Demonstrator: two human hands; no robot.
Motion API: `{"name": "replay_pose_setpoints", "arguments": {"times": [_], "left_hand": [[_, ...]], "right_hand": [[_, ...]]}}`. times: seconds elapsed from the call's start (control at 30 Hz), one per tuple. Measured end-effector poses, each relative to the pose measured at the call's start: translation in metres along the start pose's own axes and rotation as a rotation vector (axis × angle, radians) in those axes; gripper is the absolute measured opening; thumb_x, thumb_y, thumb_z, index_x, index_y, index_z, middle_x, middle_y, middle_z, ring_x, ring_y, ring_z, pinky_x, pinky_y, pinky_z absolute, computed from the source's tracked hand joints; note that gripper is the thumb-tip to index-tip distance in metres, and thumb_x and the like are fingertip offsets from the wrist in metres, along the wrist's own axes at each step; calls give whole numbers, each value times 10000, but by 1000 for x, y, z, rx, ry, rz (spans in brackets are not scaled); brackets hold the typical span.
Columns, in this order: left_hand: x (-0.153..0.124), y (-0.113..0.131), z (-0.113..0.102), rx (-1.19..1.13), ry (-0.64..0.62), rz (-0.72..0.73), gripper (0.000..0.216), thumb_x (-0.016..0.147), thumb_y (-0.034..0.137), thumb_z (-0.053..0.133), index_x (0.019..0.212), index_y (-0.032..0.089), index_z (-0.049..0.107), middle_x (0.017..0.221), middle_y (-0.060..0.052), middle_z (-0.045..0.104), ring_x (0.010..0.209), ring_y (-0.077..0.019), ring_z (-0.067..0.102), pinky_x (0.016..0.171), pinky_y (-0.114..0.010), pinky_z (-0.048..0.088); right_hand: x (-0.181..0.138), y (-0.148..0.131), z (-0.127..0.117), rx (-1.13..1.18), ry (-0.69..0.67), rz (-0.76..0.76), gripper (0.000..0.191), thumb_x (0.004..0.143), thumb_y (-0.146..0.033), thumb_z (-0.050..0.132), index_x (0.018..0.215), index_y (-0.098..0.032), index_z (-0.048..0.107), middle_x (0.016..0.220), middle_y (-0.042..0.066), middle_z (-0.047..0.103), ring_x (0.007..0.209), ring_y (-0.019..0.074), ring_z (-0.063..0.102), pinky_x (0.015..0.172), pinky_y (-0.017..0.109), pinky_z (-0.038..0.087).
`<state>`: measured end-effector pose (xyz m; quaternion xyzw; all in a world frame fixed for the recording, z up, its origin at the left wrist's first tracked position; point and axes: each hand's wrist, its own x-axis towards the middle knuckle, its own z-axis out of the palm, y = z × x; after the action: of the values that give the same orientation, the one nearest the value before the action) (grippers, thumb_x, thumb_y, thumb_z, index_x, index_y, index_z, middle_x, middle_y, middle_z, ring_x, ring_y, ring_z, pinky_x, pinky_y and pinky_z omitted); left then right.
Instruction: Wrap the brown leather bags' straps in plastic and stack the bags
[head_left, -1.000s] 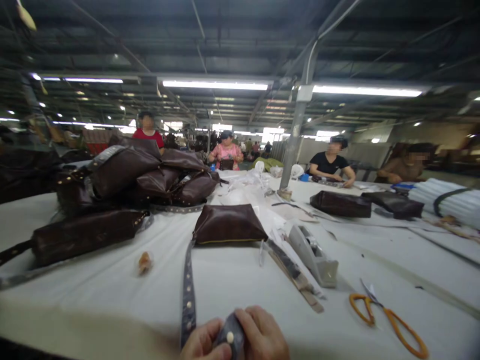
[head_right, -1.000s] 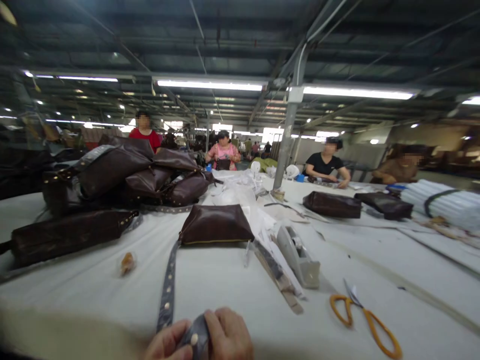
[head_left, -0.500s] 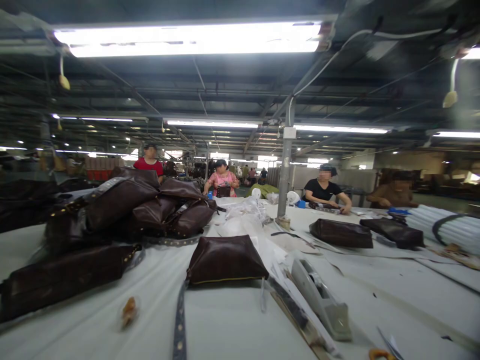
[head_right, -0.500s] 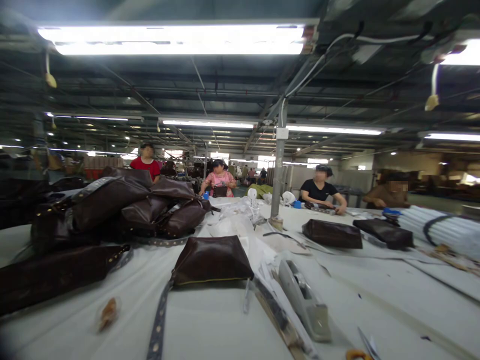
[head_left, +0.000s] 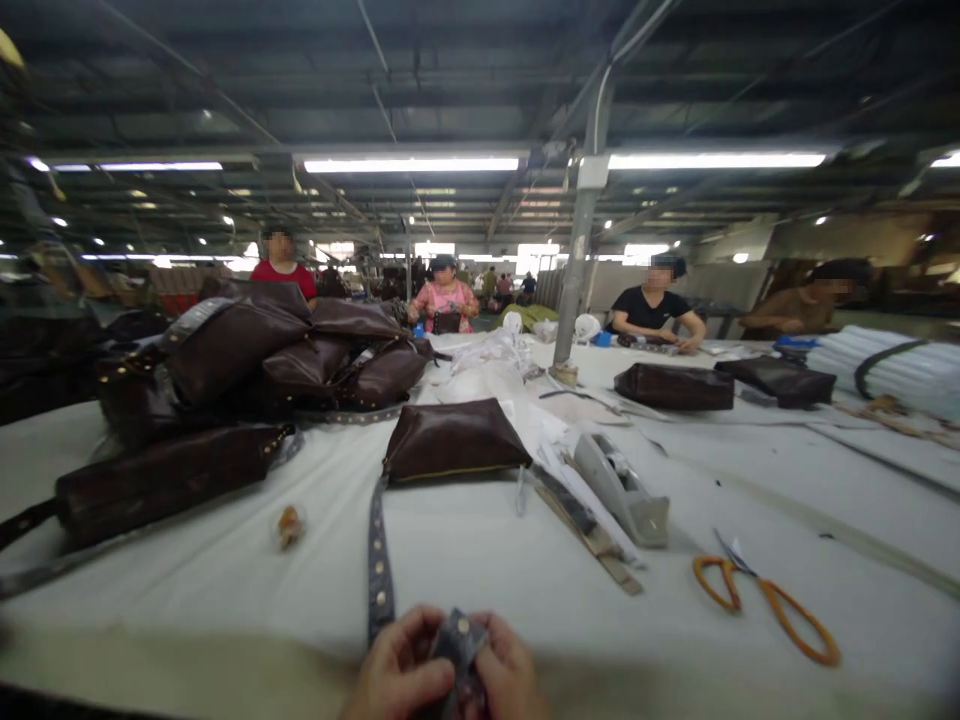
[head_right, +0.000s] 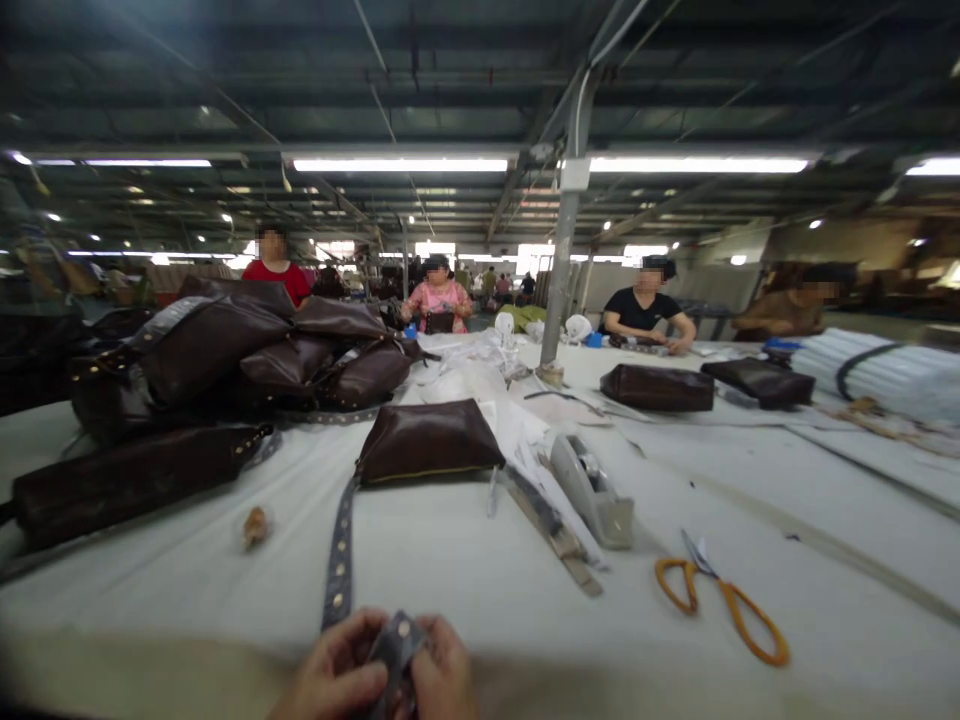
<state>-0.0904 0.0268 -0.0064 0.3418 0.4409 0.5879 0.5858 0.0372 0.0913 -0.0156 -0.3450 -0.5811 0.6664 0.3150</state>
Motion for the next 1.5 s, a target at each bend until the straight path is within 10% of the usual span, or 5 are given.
{"name": "replay_pose_setpoints", "arguments": {"times": [0.47,0.67,0.9,1.3,1.5], "left_hand": [[2,18,15,-218,83,-324,286,545,157,783,747,123,583,534,-10,607,420,-84,521,448,-179,400],[4,23,11,-244,91,-376,285,556,144,784,759,123,585,552,9,589,414,-48,492,449,-155,387],[6,18,19,-223,70,-409,308,555,139,789,790,116,591,570,9,591,398,-47,495,427,-151,383],[-6,14,37,-66,18,-256,404,693,400,753,906,169,500,627,3,637,435,-88,559,408,-162,420],[3,10,48,202,21,-71,272,787,396,636,868,186,484,654,32,606,449,-81,538,391,-155,358]], "right_hand": [[-27,-18,-20,141,-235,94,484,833,-621,517,901,-155,626,676,38,675,544,132,603,485,216,430],[-34,-12,-52,-546,224,-624,252,870,-280,590,1103,-205,649,926,83,709,753,178,674,685,287,559],[-24,-12,-63,-991,27,-1213,332,901,-111,519,1208,-190,620,1022,105,740,866,184,704,740,279,579],[-9,4,-53,-1009,401,-1102,228,905,-105,462,950,-170,676,841,90,736,723,170,668,671,279,518],[-12,9,-31,-582,493,-607,225,855,-182,466,742,-189,660,619,6,643,548,135,559,526,232,420]]}}
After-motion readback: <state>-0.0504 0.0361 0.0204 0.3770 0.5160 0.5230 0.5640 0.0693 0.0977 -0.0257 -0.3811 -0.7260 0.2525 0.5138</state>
